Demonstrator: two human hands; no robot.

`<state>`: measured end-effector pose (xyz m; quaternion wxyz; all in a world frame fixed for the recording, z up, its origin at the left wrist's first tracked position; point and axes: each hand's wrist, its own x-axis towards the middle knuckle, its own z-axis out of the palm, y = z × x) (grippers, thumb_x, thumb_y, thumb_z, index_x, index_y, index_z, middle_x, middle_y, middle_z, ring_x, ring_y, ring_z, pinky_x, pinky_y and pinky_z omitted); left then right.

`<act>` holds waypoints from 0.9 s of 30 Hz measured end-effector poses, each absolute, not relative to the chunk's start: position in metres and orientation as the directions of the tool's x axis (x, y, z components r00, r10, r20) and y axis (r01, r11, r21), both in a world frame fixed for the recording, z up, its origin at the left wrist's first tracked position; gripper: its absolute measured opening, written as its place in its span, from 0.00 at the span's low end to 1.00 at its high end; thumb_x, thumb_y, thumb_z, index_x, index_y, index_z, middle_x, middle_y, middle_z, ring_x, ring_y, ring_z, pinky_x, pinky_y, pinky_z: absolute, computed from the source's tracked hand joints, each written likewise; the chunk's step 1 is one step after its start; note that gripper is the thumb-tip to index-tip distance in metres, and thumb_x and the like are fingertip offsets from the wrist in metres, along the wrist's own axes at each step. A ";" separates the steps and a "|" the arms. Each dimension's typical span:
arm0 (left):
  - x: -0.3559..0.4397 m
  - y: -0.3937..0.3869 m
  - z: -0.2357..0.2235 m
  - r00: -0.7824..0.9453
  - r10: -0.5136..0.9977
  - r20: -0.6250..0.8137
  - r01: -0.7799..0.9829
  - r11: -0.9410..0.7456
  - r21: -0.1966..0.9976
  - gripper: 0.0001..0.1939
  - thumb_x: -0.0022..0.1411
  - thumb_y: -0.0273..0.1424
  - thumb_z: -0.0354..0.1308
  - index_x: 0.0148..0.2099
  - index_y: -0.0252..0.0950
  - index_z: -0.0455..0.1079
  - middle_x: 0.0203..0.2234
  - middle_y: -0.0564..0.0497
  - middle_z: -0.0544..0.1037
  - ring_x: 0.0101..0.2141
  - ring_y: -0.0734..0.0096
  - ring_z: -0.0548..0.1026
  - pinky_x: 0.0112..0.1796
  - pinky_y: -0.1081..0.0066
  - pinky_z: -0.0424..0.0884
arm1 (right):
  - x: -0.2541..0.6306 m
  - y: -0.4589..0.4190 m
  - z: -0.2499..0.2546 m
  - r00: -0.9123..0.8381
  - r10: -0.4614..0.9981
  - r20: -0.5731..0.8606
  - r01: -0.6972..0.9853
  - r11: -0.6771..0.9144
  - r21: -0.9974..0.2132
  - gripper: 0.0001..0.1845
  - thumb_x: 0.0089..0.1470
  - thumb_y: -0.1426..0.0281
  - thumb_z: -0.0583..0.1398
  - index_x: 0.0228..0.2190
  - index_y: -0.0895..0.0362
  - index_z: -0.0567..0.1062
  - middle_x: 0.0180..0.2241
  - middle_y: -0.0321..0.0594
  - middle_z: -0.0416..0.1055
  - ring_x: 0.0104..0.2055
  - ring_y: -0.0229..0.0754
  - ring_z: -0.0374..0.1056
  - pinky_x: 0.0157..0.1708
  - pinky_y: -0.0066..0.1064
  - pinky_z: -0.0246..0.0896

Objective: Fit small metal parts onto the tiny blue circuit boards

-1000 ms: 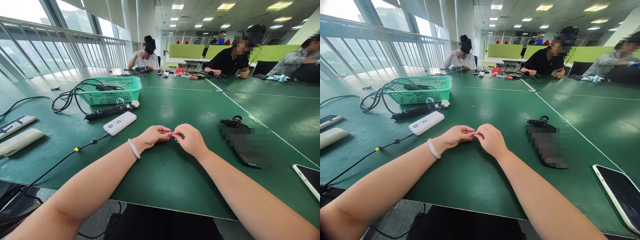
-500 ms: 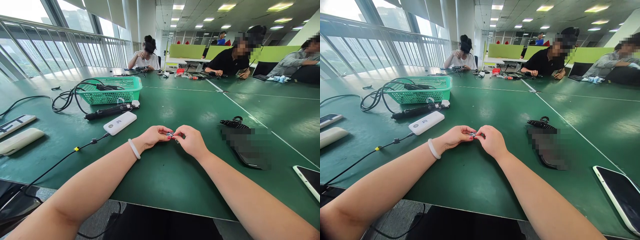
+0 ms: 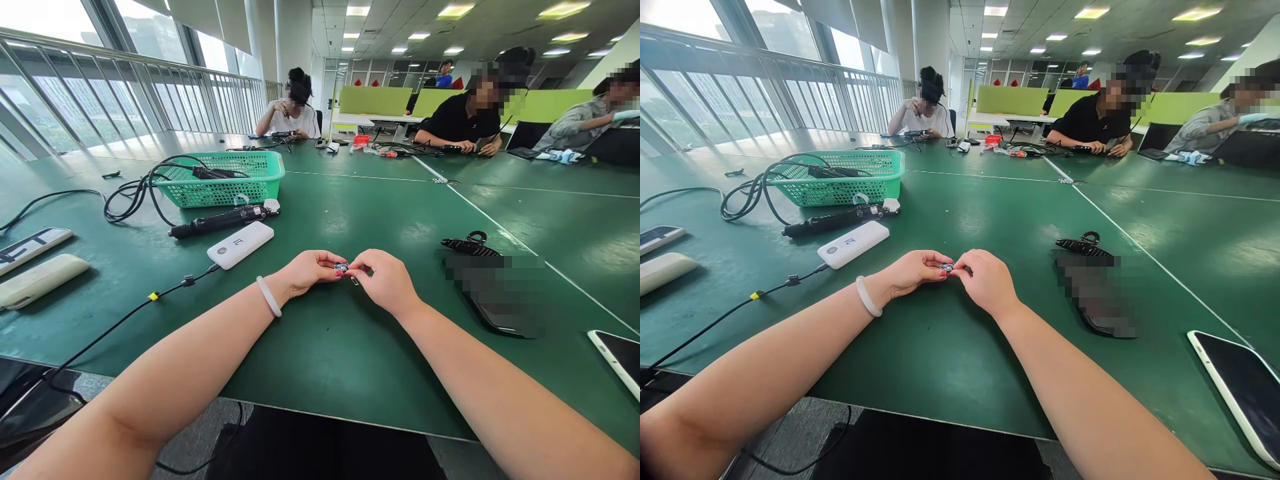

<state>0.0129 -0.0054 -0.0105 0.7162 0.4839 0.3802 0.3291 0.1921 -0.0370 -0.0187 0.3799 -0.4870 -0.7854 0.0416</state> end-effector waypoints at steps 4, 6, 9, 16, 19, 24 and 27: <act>0.013 -0.005 -0.010 0.496 0.837 -0.233 -0.097 0.320 0.943 0.14 0.45 0.17 0.65 0.38 0.28 0.73 0.29 0.49 0.78 0.30 0.78 0.76 0.43 0.70 0.71 | 0.192 -0.038 -0.019 -0.257 0.780 0.571 0.758 0.529 -0.381 0.06 0.53 0.70 0.59 0.26 0.54 0.75 0.28 0.37 0.74 0.33 0.40 0.67 0.32 0.32 0.61; 0.013 -0.005 -0.010 0.495 0.837 -0.235 -0.098 0.322 0.942 0.14 0.45 0.17 0.65 0.38 0.28 0.73 0.29 0.49 0.78 0.30 0.78 0.76 0.43 0.69 0.71 | 0.192 -0.038 -0.019 -0.269 0.760 0.591 0.775 0.536 -0.336 0.06 0.53 0.70 0.59 0.26 0.54 0.75 0.28 0.37 0.75 0.33 0.40 0.68 0.32 0.32 0.62; 0.013 -0.004 -0.011 0.500 0.835 -0.232 -0.110 0.327 0.939 0.15 0.45 0.18 0.66 0.38 0.28 0.73 0.29 0.48 0.78 0.31 0.77 0.76 0.44 0.68 0.70 | 0.191 -0.038 -0.019 -0.293 0.732 0.615 0.799 0.541 -0.263 0.08 0.54 0.69 0.58 0.26 0.54 0.76 0.29 0.37 0.76 0.32 0.41 0.68 0.32 0.32 0.62; 0.012 -0.001 -0.014 0.494 0.835 -0.241 -0.131 0.346 0.929 0.16 0.44 0.18 0.67 0.39 0.27 0.73 0.29 0.47 0.79 0.31 0.77 0.76 0.42 0.71 0.72 | 0.190 -0.040 -0.016 -0.389 0.682 0.620 0.834 0.546 -0.078 0.15 0.58 0.68 0.54 0.28 0.55 0.79 0.31 0.40 0.78 0.31 0.41 0.68 0.30 0.34 0.59; 0.012 -0.002 -0.013 0.484 0.839 -0.249 -0.131 0.351 0.927 0.16 0.45 0.18 0.66 0.39 0.27 0.72 0.29 0.47 0.79 0.31 0.77 0.76 0.41 0.72 0.72 | 0.190 -0.040 -0.017 -0.390 0.674 0.628 0.825 0.559 -0.087 0.15 0.58 0.69 0.53 0.30 0.55 0.79 0.32 0.39 0.78 0.32 0.41 0.68 0.31 0.34 0.60; 0.013 -0.004 -0.010 0.491 0.838 -0.240 -0.134 0.344 0.929 0.14 0.46 0.17 0.66 0.38 0.27 0.72 0.31 0.46 0.79 0.33 0.76 0.77 0.42 0.73 0.72 | 0.191 -0.042 -0.015 -0.280 0.747 0.602 0.824 0.509 -0.248 0.12 0.56 0.71 0.54 0.34 0.54 0.79 0.34 0.38 0.78 0.35 0.42 0.70 0.34 0.33 0.62; 0.013 -0.005 -0.009 0.483 0.841 -0.245 -0.134 0.348 0.928 0.14 0.46 0.16 0.65 0.39 0.27 0.72 0.30 0.46 0.78 0.33 0.74 0.77 0.42 0.71 0.72 | 0.196 -0.041 -0.012 -0.154 0.851 0.502 0.841 0.379 -0.385 0.11 0.54 0.72 0.55 0.34 0.53 0.78 0.33 0.37 0.77 0.35 0.42 0.71 0.32 0.34 0.62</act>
